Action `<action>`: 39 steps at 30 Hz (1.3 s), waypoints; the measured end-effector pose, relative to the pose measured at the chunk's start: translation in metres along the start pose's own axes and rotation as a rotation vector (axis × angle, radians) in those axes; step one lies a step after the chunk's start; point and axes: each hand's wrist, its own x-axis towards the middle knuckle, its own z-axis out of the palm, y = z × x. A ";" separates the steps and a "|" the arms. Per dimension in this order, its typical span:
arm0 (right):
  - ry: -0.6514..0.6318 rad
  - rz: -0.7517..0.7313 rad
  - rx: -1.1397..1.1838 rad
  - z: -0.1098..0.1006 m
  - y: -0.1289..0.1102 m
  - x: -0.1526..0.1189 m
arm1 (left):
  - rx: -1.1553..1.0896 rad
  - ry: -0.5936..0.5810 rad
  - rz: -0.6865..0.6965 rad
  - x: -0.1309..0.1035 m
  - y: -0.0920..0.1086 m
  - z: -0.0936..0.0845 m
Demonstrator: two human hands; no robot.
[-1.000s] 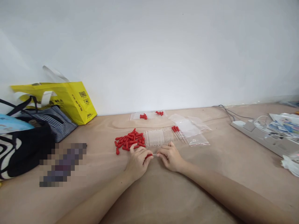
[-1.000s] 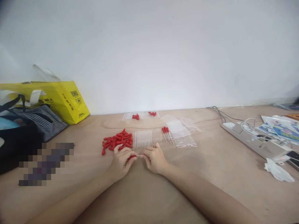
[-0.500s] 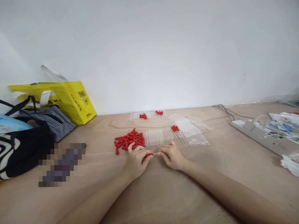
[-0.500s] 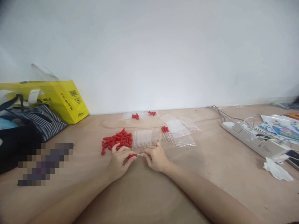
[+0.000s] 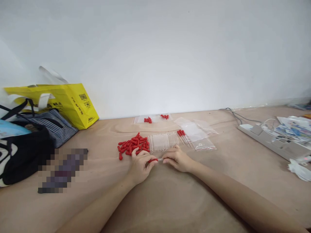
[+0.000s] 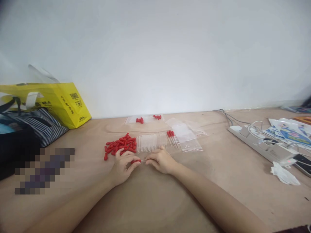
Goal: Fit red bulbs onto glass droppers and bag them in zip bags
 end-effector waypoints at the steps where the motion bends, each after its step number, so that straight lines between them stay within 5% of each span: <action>1: 0.004 -0.018 -0.037 -0.001 0.000 -0.001 | 0.006 -0.005 0.009 0.000 0.000 0.000; 6: 0.087 0.039 -0.158 -0.003 0.012 -0.001 | 0.130 0.099 -0.044 -0.001 -0.005 0.000; 10: 0.316 0.484 -0.135 -0.011 0.045 0.000 | 0.221 0.248 -0.195 0.000 -0.016 0.000; 15: 0.311 0.844 -0.257 -0.023 0.078 -0.003 | 0.221 0.221 -0.208 0.001 -0.018 0.002; 27: 0.267 0.910 -0.393 -0.022 0.075 0.000 | 0.245 0.215 -0.185 0.001 -0.017 0.002; 39: 0.037 0.980 -0.477 -0.022 0.054 0.010 | 0.358 0.344 -0.274 0.003 -0.022 0.005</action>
